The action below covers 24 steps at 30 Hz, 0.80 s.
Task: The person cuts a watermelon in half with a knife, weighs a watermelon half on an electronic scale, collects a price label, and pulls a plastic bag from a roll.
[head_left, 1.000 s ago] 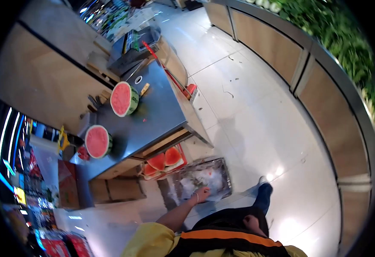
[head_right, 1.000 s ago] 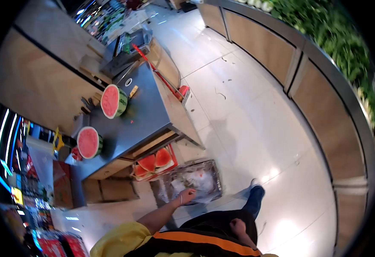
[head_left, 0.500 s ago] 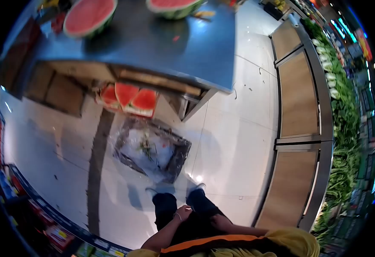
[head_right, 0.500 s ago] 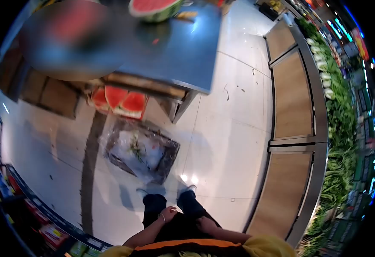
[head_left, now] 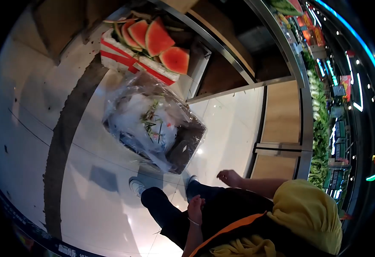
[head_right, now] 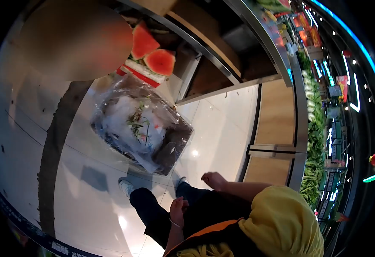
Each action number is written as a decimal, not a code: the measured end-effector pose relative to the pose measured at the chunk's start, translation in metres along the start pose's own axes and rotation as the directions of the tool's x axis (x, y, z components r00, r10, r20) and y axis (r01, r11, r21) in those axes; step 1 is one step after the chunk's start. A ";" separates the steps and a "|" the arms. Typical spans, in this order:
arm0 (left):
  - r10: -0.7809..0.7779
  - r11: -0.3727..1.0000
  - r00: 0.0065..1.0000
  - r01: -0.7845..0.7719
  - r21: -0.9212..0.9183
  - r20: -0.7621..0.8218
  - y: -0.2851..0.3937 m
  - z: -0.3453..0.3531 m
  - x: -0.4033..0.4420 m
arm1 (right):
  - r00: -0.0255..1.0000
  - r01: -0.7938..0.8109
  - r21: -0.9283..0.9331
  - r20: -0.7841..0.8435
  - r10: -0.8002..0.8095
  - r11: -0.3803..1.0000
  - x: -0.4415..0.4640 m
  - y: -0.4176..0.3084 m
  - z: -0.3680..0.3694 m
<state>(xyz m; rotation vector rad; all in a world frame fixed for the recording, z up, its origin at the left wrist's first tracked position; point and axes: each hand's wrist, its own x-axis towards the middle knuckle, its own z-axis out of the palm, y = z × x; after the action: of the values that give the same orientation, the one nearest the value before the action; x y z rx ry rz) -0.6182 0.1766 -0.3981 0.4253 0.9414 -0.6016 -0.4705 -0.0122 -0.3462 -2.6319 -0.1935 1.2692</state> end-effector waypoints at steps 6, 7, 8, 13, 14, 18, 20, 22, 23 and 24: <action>0.118 0.984 0.984 -0.134 -0.114 -0.136 0.040 -0.021 0.000 | 0.885 0.114 0.001 -0.454 -0.101 0.993 0.077 -0.058 -0.122; 0.109 0.978 0.979 -0.137 -0.156 -0.172 0.042 -0.022 0.002 | 0.771 0.156 -0.008 -0.625 -0.126 0.988 0.088 -0.072 -0.159; 0.116 0.976 0.979 -0.144 -0.164 -0.167 0.045 -0.021 0.005 | 0.634 0.218 -0.042 -0.753 -0.175 0.975 0.108 -0.059 -0.199; 0.076 0.966 0.980 -0.119 -0.228 -0.186 0.055 0.005 0.019 | 0.328 0.204 0.545 -0.821 0.468 0.813 0.166 -0.016 -0.378; 0.108 0.953 0.975 -0.157 -0.258 -0.194 0.058 0.014 0.022 | 0.366 0.186 0.653 -0.739 0.566 0.734 0.180 0.005 -0.399; 0.075 0.938 0.973 -0.143 -0.316 -0.219 0.047 0.047 0.051 | 0.286 0.174 0.567 -0.811 0.510 0.805 0.265 0.129 -0.474; 0.027 0.953 0.979 -0.087 -0.291 -0.204 0.043 0.065 0.065 | 0.386 -0.192 0.398 -0.810 0.442 0.897 0.266 0.093 -0.482; -0.007 0.964 0.984 -0.040 -0.262 -0.179 0.043 0.079 0.074 | 0.462 -0.528 0.023 -0.831 0.310 0.849 0.275 0.046 -0.486; -0.013 0.969 0.984 -0.032 -0.244 -0.180 0.038 0.081 0.080 | 0.496 -0.606 -0.107 -0.826 0.269 0.788 0.289 0.027 -0.493; 0.087 0.983 0.981 -0.113 -0.144 -0.174 0.030 0.081 0.087 | 0.515 -0.636 -0.187 -0.826 0.230 0.749 0.307 0.013 -0.502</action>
<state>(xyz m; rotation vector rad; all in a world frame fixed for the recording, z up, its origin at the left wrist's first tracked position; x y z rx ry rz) -0.5100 0.1269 -0.4267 0.3872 1.1112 -0.4028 0.1145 -0.0279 -0.2775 -3.5416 0.4264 -0.0088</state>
